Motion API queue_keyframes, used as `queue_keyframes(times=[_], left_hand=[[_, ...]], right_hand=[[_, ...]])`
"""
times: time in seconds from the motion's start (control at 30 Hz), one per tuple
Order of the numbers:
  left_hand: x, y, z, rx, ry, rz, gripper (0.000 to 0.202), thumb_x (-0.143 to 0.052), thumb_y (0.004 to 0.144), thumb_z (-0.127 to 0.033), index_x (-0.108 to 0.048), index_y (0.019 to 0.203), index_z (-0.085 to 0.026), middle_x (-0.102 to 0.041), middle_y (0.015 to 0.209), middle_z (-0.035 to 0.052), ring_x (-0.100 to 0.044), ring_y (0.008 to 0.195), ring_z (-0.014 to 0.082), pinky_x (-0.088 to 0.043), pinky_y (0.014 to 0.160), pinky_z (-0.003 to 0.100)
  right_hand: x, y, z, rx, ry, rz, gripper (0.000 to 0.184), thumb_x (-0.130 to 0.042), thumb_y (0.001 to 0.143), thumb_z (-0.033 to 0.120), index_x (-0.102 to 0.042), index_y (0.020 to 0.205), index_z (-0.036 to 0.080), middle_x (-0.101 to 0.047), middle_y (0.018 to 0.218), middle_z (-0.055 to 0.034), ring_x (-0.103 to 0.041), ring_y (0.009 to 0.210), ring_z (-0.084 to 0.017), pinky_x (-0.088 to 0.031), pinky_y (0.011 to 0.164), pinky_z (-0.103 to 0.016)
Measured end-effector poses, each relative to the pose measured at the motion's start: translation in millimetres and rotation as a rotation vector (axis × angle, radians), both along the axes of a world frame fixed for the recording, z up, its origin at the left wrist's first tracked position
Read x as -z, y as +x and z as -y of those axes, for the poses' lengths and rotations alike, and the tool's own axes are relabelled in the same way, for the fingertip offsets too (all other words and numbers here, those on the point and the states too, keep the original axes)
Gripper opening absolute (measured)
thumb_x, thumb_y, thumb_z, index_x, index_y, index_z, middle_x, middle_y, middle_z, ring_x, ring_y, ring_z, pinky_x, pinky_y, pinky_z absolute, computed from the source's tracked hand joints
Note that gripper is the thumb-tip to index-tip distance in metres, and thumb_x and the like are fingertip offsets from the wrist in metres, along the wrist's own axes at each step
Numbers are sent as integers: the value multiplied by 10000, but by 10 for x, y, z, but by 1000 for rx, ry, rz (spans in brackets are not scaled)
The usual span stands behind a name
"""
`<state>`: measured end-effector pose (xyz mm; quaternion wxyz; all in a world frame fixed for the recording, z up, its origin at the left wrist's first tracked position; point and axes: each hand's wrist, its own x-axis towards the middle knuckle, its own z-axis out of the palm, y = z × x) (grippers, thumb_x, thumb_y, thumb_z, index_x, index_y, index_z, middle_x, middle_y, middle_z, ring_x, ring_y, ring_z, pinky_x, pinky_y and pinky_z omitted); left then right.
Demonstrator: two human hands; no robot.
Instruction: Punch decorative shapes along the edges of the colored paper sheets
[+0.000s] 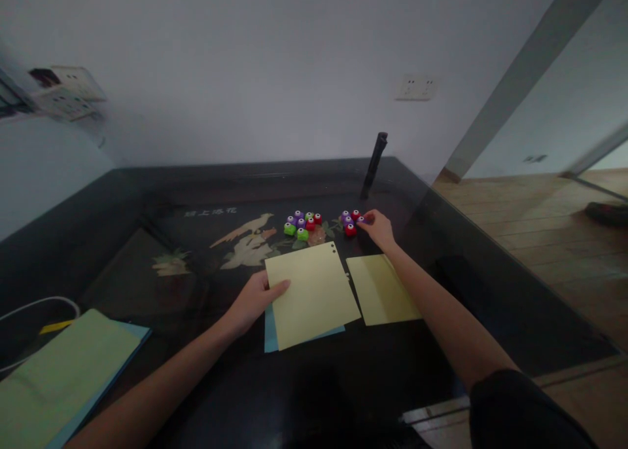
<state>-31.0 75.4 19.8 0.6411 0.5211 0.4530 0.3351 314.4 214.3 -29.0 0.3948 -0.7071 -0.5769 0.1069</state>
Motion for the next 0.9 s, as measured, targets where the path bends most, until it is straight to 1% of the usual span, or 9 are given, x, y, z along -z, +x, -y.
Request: queue_keyframes(times=[0.17,0.33,0.47,0.53,0.67,0.73,0.83,0.87,0.9], left_hand=[[-51,10,16,4,-9,-13,457,-701,757,-398,-647,1105,-106,-742,1019,120,-705,866,286,-537,810,408],[-80,12,44,18,-13,-4,431,-704,763,-393,-654,1091,-117,-747,1002,112,-703,873,293,-534,819,427],[-72,13,50,57,-17,8,408,-708,763,-381,-667,1086,-135,-744,1020,108,-702,892,284,-532,836,418],[-70,12,51,71,-15,5,410,-705,767,-373,-664,1101,-139,-742,1031,109,-700,906,282,-530,843,415],[-74,2,46,82,-10,3,396,-685,788,-347,-654,1122,-136,-730,1071,113,-697,926,269,-518,869,410],[-77,-6,42,75,0,6,389,-677,796,-331,-650,1131,-137,-723,1091,114,-696,929,260,-513,878,406],[-82,-9,46,80,4,-3,380,-674,799,-331,-650,1132,-150,-722,1094,107,-696,931,254,-515,874,400],[-85,-4,52,92,0,-11,376,-671,800,-337,-652,1129,-156,-723,1093,104,-695,933,256,-517,870,401],[-90,5,61,107,-2,-22,369,-669,802,-342,-655,1122,-161,-724,1089,101,-694,935,258,-518,868,404]], right_hand=[[2,36,24,-27,-14,17,194,-698,647,236,-616,818,198,-677,825,-28,-592,692,-169,-458,688,-306],[-21,-2,32,-41,-14,15,173,-679,648,194,-615,808,199,-666,792,-22,-589,710,-170,-457,700,-303],[-108,-48,69,-42,-10,-4,164,-661,652,175,-612,806,194,-658,791,-31,-577,703,-178,-458,720,-329],[-191,-82,141,-52,1,-24,170,-652,665,177,-612,830,183,-663,849,-56,-573,704,-181,-458,749,-355],[-403,-239,495,-158,24,-92,155,-601,754,246,-611,889,171,-660,988,-97,-599,802,-195,-459,815,-373],[-497,-364,777,-296,-23,-142,162,-577,803,321,-626,868,181,-683,894,-71,-627,801,-191,-488,764,-339],[-593,-551,1216,-529,-190,-233,263,-528,854,424,-649,858,190,-692,730,-38,-639,619,-163,-498,562,-284],[-611,-600,1338,-606,-297,-340,259,-548,847,423,-642,904,189,-688,710,-32,-635,598,-160,-492,537,-280],[-623,-637,1440,-622,-354,-419,242,-605,812,411,-632,900,188,-673,666,-16,-620,563,-150,-484,518,-272]])
